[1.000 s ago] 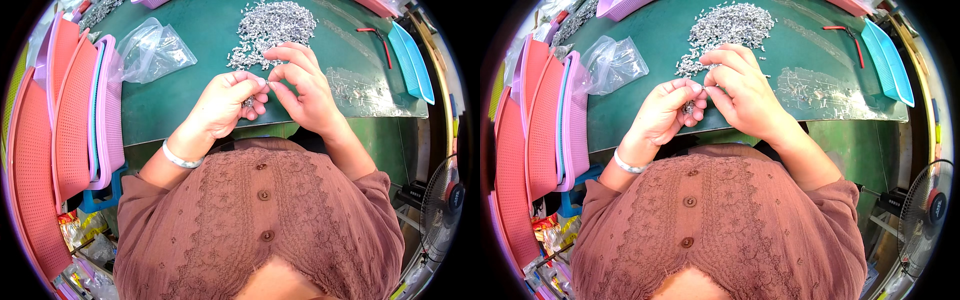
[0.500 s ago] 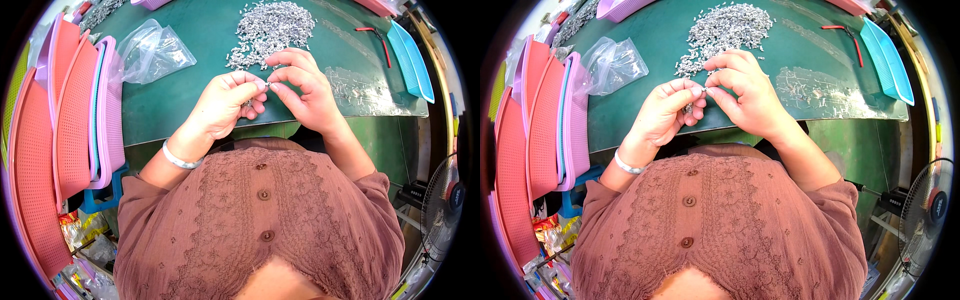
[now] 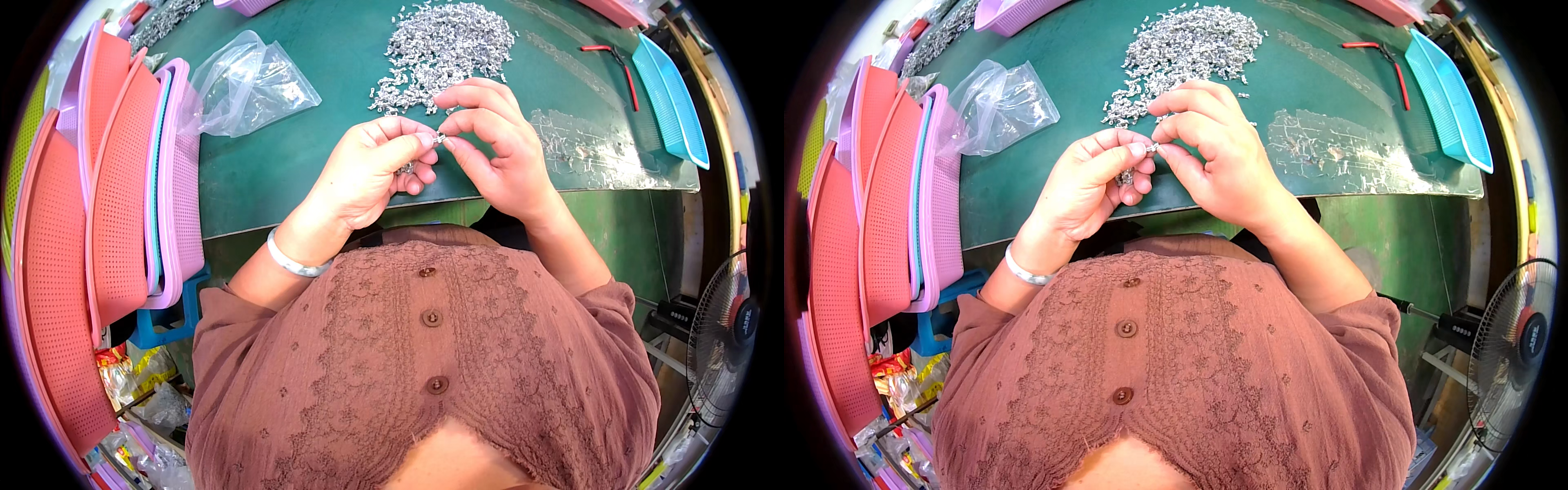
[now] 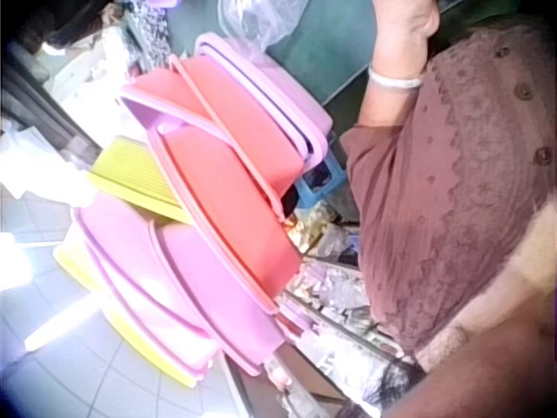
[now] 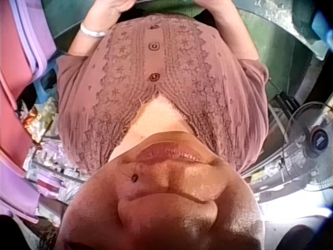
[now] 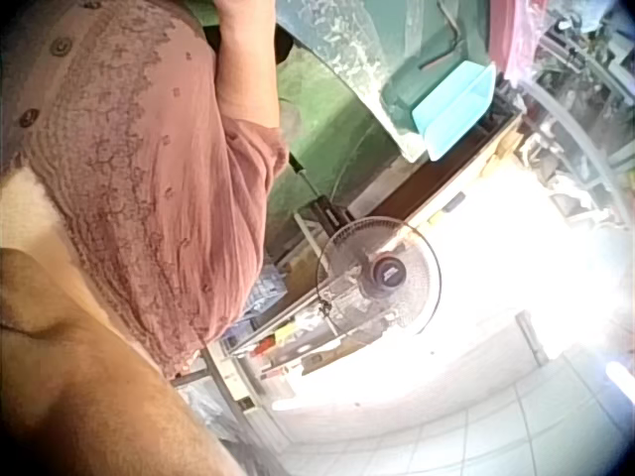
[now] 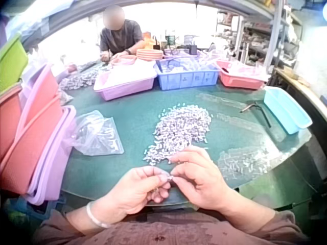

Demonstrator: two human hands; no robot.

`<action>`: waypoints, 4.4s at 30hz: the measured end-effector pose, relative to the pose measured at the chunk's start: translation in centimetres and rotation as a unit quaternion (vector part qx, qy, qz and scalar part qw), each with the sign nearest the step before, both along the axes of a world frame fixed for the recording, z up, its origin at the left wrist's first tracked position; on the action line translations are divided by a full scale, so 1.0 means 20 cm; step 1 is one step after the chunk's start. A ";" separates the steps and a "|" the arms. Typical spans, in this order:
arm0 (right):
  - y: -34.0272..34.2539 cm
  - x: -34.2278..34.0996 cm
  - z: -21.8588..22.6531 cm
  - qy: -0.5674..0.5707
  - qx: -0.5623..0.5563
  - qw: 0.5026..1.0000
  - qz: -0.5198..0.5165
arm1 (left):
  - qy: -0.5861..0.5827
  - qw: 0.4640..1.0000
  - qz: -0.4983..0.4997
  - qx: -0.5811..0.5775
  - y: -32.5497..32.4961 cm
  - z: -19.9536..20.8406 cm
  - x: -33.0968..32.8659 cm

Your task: The person sits at a green workbench and assembles small silver metal components by hand. They pick up individual pieces from a pile, connect them, and occasionally use red-handled pliers to manipulate the parts. The assembled items are placed into a clear plastic bag.

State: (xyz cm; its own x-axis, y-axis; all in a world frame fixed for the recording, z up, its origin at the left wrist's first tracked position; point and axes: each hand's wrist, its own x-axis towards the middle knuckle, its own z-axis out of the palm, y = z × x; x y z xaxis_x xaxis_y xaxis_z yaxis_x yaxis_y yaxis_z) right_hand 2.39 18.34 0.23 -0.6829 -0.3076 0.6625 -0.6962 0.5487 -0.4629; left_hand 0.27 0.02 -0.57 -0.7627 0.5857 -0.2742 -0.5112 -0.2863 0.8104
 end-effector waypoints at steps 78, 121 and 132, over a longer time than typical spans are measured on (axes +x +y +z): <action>0.12 -0.01 -0.02 -0.010 0.060 0.992 -0.112 | -0.030 0.997 0.014 0.064 0.03 0.00 -0.02; 0.04 0.02 -0.01 0.002 -0.007 1.000 -0.023 | 0.005 1.000 0.002 -0.006 0.05 0.01 0.01; 0.13 -0.02 -0.07 -0.019 0.086 0.986 -0.139 | 0.005 1.000 0.002 0.003 0.05 0.00 0.01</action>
